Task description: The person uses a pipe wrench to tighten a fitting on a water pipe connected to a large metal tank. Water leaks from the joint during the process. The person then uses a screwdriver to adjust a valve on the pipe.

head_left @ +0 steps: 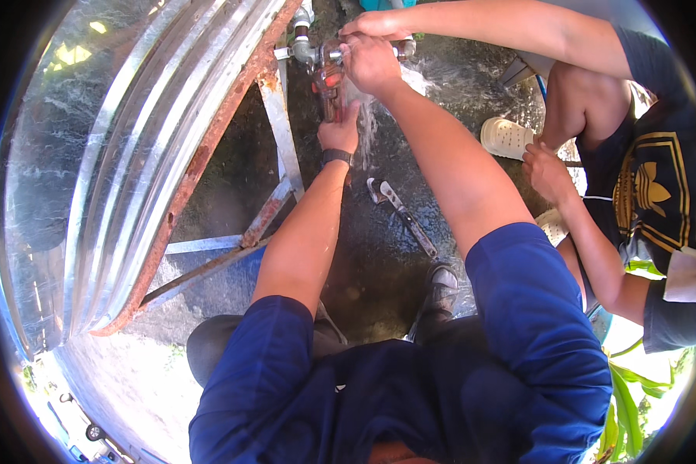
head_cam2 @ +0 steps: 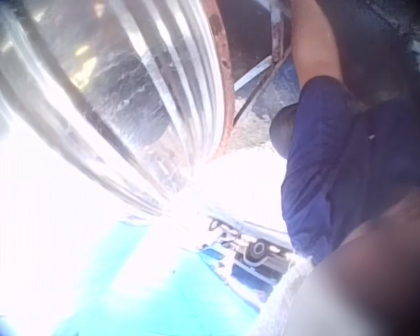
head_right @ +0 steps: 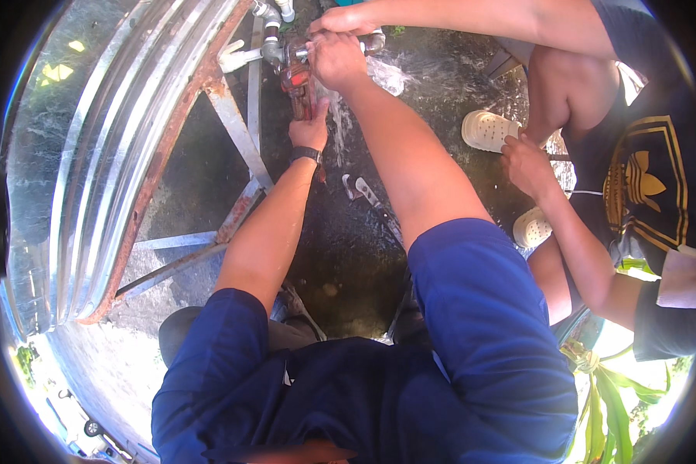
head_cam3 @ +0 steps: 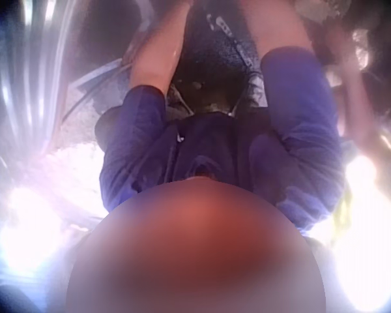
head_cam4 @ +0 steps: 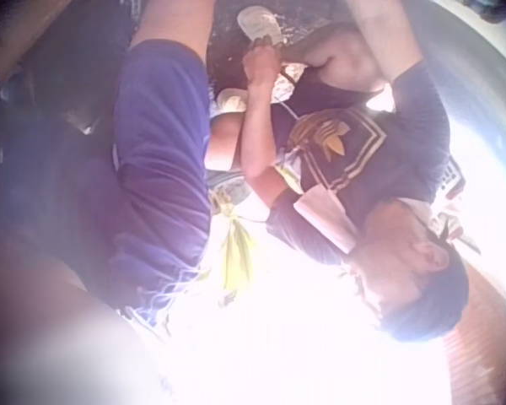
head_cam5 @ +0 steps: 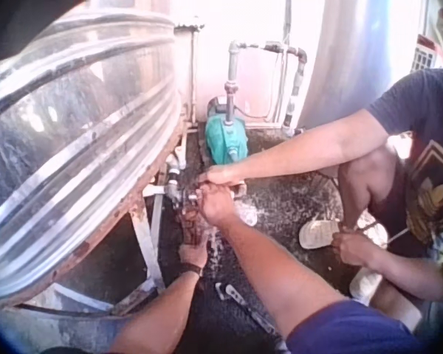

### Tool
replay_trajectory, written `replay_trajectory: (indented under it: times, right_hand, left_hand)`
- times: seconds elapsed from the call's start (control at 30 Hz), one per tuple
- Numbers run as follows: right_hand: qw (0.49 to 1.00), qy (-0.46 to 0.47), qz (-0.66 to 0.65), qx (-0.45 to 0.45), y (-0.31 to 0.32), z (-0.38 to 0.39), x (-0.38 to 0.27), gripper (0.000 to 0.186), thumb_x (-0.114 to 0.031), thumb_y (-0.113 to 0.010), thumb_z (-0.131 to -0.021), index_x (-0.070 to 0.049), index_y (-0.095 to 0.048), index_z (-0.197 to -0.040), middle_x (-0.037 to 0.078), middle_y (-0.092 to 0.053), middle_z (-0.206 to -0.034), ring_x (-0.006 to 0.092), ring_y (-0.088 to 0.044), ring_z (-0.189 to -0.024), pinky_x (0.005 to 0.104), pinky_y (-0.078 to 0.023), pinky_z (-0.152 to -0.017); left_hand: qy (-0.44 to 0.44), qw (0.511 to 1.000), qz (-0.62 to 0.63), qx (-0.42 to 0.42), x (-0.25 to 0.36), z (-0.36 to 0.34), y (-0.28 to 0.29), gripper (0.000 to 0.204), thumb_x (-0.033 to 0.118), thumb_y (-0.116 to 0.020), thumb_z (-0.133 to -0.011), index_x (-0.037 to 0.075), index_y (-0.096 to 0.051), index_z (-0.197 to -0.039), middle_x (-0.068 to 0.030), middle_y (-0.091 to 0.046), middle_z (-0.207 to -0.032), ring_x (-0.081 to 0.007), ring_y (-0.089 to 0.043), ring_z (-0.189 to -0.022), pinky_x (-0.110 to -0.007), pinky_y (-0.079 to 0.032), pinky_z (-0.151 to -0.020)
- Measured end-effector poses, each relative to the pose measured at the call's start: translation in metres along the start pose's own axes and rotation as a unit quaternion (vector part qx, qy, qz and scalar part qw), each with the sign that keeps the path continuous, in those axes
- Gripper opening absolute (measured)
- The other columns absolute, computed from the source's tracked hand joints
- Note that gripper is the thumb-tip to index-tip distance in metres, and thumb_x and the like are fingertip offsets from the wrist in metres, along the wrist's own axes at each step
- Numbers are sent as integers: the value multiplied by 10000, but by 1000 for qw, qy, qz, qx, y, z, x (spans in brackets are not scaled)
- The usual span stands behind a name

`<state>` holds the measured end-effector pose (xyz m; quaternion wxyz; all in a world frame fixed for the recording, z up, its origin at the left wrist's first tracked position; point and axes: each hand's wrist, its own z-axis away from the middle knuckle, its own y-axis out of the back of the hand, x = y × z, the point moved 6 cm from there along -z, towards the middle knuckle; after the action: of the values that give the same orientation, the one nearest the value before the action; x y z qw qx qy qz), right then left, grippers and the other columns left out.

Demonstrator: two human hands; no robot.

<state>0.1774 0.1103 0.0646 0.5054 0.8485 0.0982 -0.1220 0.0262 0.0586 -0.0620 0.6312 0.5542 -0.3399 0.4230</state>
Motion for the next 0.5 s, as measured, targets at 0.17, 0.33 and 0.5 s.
replay_trajectory:
  times: [0.17,0.33,0.5]
  right_hand:
    - [1000,12,4,-5,6,0,-3,367,-342,-462,-1059,-73,-666,-1202,178,-693,-1198,346,-617,-1193,491,-424,-1051]
    - [997,-24,-6,-67,6,-2,-4,346,-306,-481,-1045,-36,-650,-1179,217,-707,-1125,406,-660,-1081,517,-486,-970]
    - [998,3,-33,-60,11,-3,-3,348,-292,-491,-1039,-18,-633,-1198,229,-704,-1130,423,-657,-1097,529,-494,-975]
  left_hand:
    - [-20,998,-51,33,8,15,10,447,424,-760,-900,12,-719,-1068,-235,-738,-971,-431,-703,-977,-487,-538,-816]
    - [-80,985,-82,126,23,36,23,292,228,-742,-914,14,-627,-1075,-190,-704,-971,-427,-681,-921,-503,-524,-790]
    - [-49,994,-10,96,35,43,31,331,246,-766,-907,-8,-652,-1086,-201,-728,-945,-426,-700,-888,-476,-533,-814]
